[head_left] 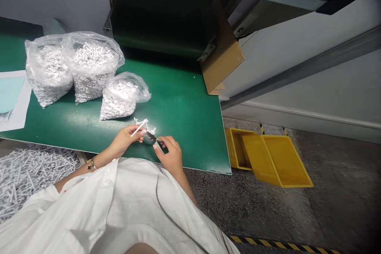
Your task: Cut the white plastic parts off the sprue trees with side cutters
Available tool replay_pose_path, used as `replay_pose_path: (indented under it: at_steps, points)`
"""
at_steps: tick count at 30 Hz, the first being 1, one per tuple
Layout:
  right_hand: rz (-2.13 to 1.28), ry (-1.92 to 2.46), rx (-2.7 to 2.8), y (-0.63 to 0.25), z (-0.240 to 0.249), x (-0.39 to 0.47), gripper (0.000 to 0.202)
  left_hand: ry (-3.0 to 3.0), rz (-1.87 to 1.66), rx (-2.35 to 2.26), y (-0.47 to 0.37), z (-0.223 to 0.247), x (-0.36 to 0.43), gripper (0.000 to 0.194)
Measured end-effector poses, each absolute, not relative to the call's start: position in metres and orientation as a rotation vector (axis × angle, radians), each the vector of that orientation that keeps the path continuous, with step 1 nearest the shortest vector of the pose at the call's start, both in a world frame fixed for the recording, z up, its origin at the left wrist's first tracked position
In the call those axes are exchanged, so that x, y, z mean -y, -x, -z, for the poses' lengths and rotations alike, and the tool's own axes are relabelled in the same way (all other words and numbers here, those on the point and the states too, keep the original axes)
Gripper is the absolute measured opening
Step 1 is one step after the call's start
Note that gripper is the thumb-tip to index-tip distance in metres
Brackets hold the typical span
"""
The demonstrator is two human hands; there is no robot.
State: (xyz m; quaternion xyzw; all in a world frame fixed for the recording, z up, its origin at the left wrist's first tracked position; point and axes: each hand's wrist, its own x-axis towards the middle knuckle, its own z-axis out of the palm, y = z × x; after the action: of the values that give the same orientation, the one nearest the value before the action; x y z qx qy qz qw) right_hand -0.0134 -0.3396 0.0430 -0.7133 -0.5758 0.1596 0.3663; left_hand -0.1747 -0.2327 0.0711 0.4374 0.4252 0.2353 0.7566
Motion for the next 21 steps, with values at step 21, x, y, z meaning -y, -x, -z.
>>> replay_pose_path:
  at_steps: [21]
  points:
    - [-0.436,1.874,1.481,0.0135,-0.0449,0.3426,0.021,-1.005,-0.528,-0.943,0.1745,-0.0726,0.2365,0.033]
